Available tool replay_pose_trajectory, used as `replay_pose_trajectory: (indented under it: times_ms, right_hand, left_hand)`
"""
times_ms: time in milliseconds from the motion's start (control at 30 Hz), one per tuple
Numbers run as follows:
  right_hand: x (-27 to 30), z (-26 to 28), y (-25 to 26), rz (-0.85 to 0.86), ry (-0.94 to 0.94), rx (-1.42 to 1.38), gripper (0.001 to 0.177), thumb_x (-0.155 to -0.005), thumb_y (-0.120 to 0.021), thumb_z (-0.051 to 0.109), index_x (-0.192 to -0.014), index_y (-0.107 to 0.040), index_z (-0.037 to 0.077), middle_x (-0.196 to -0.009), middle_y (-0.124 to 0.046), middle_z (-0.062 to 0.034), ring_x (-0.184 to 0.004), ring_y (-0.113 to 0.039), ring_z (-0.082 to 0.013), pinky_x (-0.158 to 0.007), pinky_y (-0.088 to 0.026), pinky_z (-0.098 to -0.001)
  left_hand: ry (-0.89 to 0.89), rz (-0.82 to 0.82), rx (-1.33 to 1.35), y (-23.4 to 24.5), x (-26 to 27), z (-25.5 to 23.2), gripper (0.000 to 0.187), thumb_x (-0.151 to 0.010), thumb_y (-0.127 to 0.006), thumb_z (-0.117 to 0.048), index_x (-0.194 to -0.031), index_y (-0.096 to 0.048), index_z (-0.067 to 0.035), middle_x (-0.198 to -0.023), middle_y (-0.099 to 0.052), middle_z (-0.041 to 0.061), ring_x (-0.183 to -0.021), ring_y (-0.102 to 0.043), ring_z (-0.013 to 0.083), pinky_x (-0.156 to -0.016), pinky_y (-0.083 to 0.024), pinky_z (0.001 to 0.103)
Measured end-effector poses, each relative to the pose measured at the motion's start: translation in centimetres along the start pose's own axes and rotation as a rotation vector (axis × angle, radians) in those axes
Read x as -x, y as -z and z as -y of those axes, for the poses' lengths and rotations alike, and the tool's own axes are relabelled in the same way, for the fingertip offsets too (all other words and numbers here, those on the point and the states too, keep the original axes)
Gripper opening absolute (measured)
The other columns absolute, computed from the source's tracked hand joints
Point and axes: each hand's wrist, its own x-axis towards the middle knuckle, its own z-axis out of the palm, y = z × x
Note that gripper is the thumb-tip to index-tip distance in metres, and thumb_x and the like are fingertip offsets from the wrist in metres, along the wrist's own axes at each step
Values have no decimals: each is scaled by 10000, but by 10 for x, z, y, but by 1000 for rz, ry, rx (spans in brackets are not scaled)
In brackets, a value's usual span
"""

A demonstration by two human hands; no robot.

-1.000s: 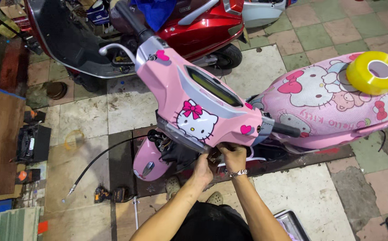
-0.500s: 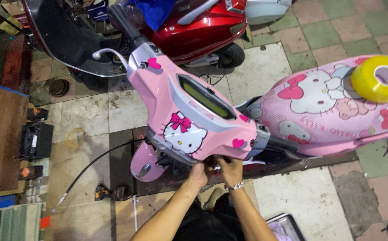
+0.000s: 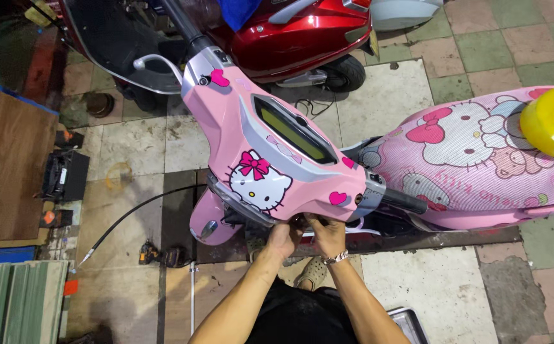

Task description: The person shines a flashlight on a scooter wheel, turns on a wall switch, and attaches the front handlebar cover to the scooter before driving screws with a screwdriver.

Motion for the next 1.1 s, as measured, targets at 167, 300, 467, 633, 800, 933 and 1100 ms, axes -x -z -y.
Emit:
replay_pose_trajectory:
  times_ms: [167,300,467,633,800,933,1100]
  right_hand:
    - [1,7,1,-44,40,112,155,-903,-761,27,-1054,-778,-2,-962,-773,-17,-843,-665,-80,-744,-542,-255]
    - [2,14,2,-74,26,164,126,-924,-757,47,-1032,-788,-12,-925,-771,-15,-802,-647,-70,-702,-526,-250]
    - [4,21,4,-34,74,152,136,-928,-761,59,-1048,-791,4,-929,-781,-14,-815,-648,-66,-721,-529,-243]
    - [1,20,2,-29,63,129,165,-912,-769,75,-1065,-785,14,-947,-780,-9,-817,-648,-65,-716,-533,-245]
    - [1,19,4,-31,83,166,171,-916,-774,82,-1073,-783,14,-967,-784,-16,-844,-648,-65,-752,-526,-243]
    - [1,19,6,-21,60,162,177,-917,-774,89,-1077,-787,14,-961,-785,-16,-827,-637,-65,-727,-522,-248]
    - [1,20,8,2,63,212,181,-916,-780,97,-1078,-793,17,-946,-786,-8,-816,-640,-60,-722,-526,-244]
  left_hand:
    - [86,-146,15,-1,-1,9,180,-991,-634,-222,-1113,-670,-95,-1029,-703,20,-902,-667,153,-755,-555,273]
    - [106,-141,-9,-28,14,3,167,-987,-654,-239,-1076,-708,-110,-982,-716,-4,-810,-616,114,-710,-520,265]
    - [113,-139,-53,-41,29,-1,204,-1000,-654,-276,-1079,-708,-96,-979,-695,7,-844,-636,130,-767,-554,288]
    - [94,-98,-3,-36,22,0,220,-956,-660,-255,-1124,-697,-117,-1034,-709,-8,-930,-654,123,-847,-544,296]
    - [58,-50,2,-33,23,0,196,-976,-684,-259,-1112,-686,-117,-1020,-690,-4,-932,-636,139,-841,-530,312]
    - [46,-71,16,-35,23,1,193,-958,-676,-237,-1108,-689,-116,-1023,-698,-13,-932,-639,125,-826,-525,297]
    - [45,-71,10,-36,23,2,178,-968,-686,-247,-1091,-698,-119,-987,-681,-23,-881,-614,113,-766,-502,282]
